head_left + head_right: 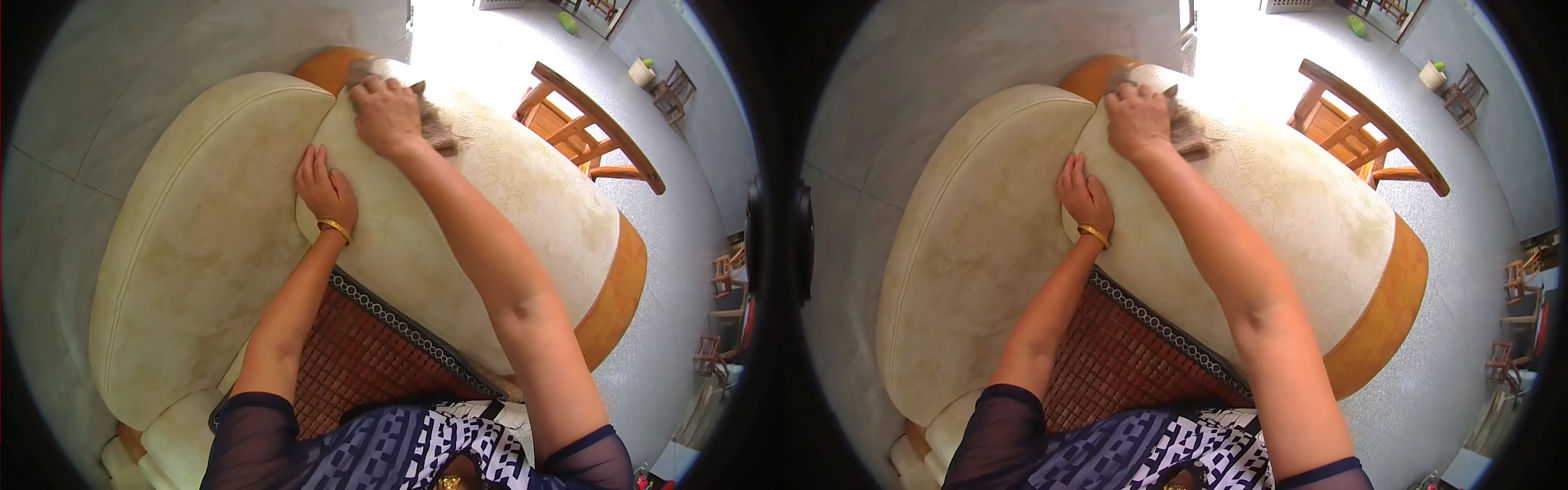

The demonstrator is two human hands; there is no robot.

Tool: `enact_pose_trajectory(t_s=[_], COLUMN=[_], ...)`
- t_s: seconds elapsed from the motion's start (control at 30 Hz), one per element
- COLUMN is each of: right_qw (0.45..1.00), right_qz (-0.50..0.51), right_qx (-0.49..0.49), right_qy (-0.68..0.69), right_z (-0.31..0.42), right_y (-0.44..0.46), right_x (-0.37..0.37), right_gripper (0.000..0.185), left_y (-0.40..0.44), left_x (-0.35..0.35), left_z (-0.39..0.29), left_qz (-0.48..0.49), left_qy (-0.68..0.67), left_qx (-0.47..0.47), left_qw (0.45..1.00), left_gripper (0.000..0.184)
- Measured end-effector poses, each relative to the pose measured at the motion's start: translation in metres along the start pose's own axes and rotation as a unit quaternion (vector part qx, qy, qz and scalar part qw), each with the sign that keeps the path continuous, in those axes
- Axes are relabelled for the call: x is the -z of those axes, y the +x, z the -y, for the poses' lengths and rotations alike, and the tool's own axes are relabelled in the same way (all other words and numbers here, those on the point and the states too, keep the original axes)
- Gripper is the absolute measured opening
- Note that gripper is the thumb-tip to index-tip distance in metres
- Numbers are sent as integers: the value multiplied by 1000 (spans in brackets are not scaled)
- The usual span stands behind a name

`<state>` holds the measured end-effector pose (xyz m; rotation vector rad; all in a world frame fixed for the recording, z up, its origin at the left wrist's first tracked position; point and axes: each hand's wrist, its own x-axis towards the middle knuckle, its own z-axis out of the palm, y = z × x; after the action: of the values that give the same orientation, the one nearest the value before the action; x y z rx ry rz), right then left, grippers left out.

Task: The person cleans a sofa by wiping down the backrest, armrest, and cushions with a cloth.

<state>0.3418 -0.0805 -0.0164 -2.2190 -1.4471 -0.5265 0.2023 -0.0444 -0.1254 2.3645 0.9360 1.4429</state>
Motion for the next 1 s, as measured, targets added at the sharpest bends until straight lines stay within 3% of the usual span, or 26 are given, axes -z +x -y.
enact_pose_trajectory(t_s=[0.1,0.2,0.4,0.7,0.93,1.0], right_qw=[996,990,995,989,918,905], right_qz=[30,-11,-67,-86,-33,-32], right_qx=[76,100,78,-116,-382,-406], right_qy=[42,100,7,-44,-100,-125], right_z=[18,31,26,-62,-170,-188], right_y=[-24,-62,-148,-233,-283,-301], right_x=[7,17,43,150,229,245], right_gripper=[21,20,22,35,42,42], left_y=[0,0,1,5,7,7], left_x=[1,-4,-16,-17,-18,-18], left_z=[-2,7,23,24,26,25], left_qz=[2,-7,-24,-35,-43,-39], left_qy=[-1,1,36,77,88,86], left_qx=[4,-5,-44,-78,-70,-69], left_qw=[1000,1000,998,993,993,993], left_gripper=[45,43,39,36,35,36])
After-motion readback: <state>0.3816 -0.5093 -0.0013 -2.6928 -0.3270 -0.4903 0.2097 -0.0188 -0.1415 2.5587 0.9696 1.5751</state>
